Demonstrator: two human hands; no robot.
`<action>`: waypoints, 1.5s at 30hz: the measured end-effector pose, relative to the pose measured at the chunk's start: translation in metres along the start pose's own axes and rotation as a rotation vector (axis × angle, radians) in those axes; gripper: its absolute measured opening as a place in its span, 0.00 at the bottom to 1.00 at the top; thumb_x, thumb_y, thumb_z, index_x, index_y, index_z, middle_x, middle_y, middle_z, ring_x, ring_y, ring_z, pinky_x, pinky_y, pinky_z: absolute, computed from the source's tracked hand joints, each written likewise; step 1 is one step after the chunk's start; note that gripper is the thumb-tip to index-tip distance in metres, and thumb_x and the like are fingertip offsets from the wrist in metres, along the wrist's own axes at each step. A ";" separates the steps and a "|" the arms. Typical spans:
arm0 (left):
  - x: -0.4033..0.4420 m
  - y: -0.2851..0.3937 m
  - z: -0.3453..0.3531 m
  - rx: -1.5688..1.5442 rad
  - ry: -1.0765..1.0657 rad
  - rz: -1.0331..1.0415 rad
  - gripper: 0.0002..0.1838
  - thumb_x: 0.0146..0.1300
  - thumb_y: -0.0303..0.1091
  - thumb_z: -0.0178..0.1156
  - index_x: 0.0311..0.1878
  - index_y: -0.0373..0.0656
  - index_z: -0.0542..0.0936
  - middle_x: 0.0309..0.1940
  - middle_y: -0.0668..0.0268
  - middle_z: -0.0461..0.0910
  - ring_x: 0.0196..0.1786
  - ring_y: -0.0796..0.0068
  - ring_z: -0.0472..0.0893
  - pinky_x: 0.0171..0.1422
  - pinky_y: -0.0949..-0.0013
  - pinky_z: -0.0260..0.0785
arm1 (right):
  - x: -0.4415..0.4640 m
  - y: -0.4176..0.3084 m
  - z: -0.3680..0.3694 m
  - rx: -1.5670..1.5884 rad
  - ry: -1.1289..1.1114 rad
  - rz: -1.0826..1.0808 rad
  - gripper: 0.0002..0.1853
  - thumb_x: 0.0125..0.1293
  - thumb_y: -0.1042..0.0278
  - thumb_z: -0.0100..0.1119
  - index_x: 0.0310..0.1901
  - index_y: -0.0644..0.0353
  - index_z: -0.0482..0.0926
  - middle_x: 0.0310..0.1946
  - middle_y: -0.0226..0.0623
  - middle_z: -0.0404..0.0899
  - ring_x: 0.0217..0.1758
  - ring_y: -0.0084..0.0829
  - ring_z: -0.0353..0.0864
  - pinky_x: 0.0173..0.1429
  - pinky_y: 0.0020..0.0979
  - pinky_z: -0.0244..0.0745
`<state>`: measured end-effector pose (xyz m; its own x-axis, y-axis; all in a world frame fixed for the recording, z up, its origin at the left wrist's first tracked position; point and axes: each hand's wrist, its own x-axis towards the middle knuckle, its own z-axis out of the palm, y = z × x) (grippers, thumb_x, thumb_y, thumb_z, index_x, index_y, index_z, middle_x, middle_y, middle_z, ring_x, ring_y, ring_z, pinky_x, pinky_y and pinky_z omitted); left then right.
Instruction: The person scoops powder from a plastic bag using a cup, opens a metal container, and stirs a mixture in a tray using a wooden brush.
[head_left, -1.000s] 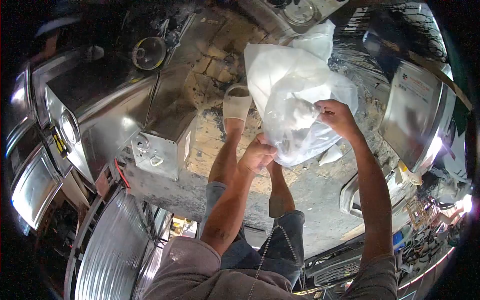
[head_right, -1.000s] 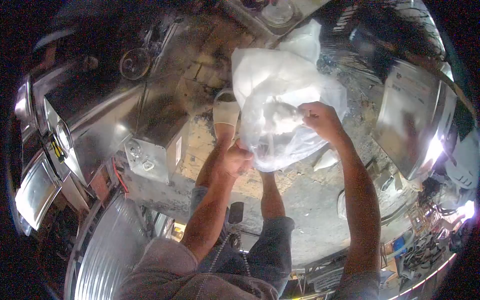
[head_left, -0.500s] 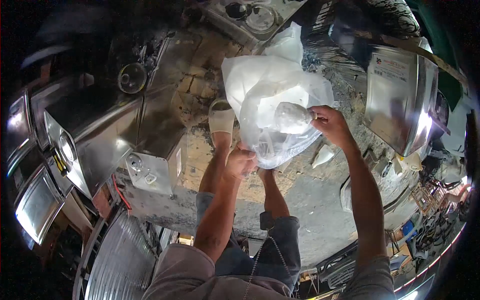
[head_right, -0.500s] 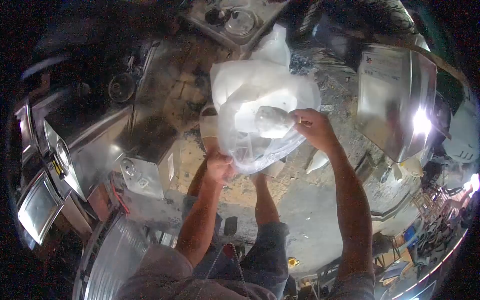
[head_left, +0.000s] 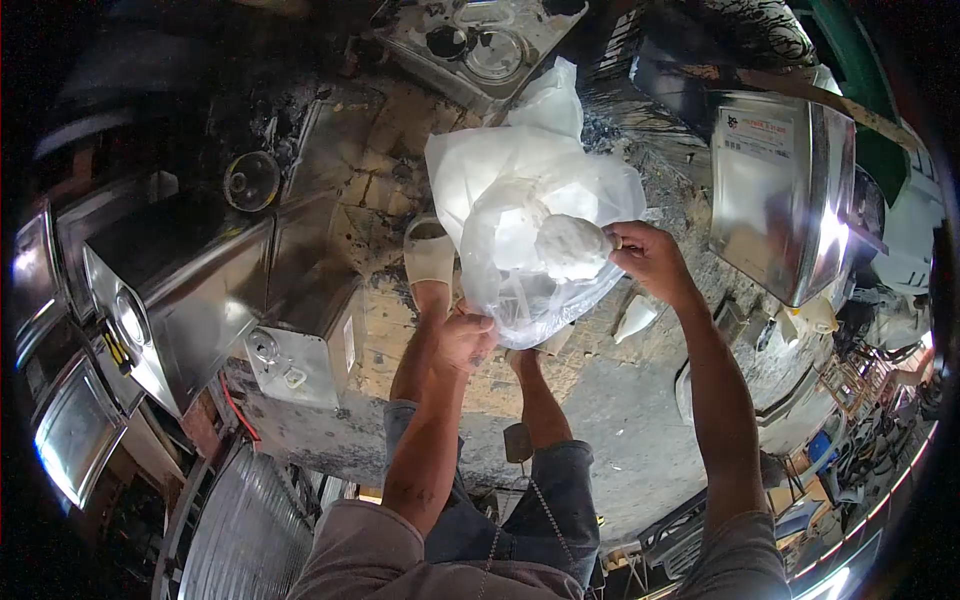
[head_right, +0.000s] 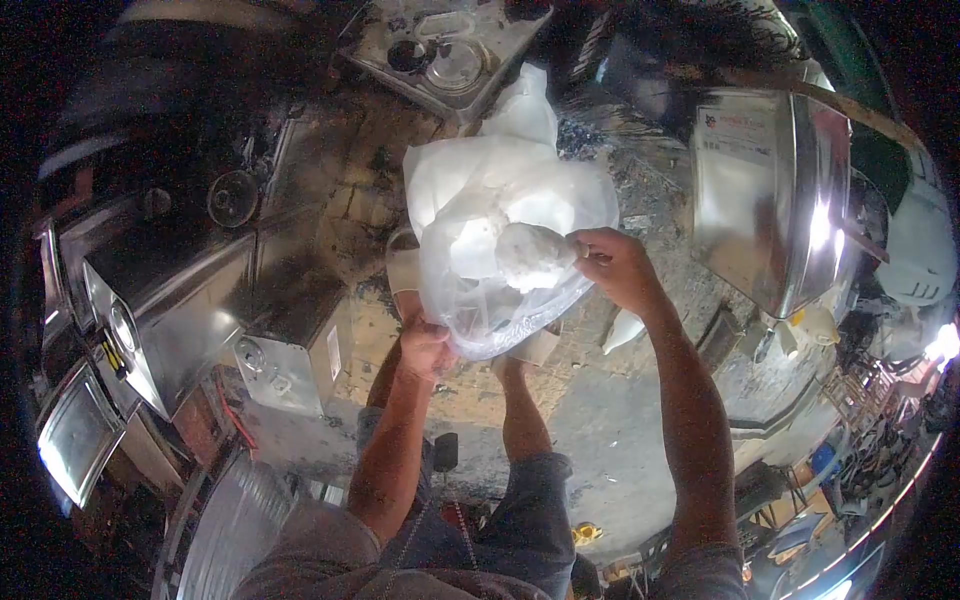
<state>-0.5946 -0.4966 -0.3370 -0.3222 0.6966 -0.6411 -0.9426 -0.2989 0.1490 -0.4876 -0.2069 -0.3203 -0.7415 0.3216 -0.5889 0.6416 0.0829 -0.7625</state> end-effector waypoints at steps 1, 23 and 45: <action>0.001 0.000 0.000 0.000 -0.007 0.007 0.30 0.42 0.30 0.64 0.51 0.29 0.71 0.35 0.54 0.80 0.17 0.72 0.73 0.13 0.74 0.59 | 0.001 0.001 0.000 0.000 -0.001 -0.002 0.18 0.54 0.78 0.61 0.48 0.67 0.75 0.43 0.43 0.79 0.44 0.28 0.80 0.48 0.27 0.76; 0.008 -0.006 -0.050 0.124 -0.086 -0.112 0.25 0.46 0.31 0.61 0.49 0.29 0.72 0.30 0.54 0.79 0.12 0.72 0.69 0.12 0.71 0.57 | -0.013 -0.010 -0.026 0.133 0.013 0.108 0.19 0.56 0.78 0.58 0.51 0.68 0.73 0.39 0.37 0.79 0.43 0.24 0.78 0.48 0.26 0.74; 0.002 -0.002 -0.038 0.100 -0.044 -0.124 0.13 0.47 0.33 0.64 0.34 0.36 0.77 0.13 0.65 0.71 0.09 0.76 0.64 0.10 0.74 0.51 | 0.113 -0.053 -0.131 0.582 0.707 0.310 0.19 0.55 0.64 0.65 0.40 0.73 0.74 0.37 0.42 0.78 0.35 0.30 0.81 0.36 0.19 0.80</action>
<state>-0.5897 -0.5189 -0.3671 -0.2042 0.7523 -0.6263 -0.9787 -0.1441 0.1460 -0.5796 -0.0514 -0.3113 -0.1440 0.7597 -0.6341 0.4499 -0.5204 -0.7258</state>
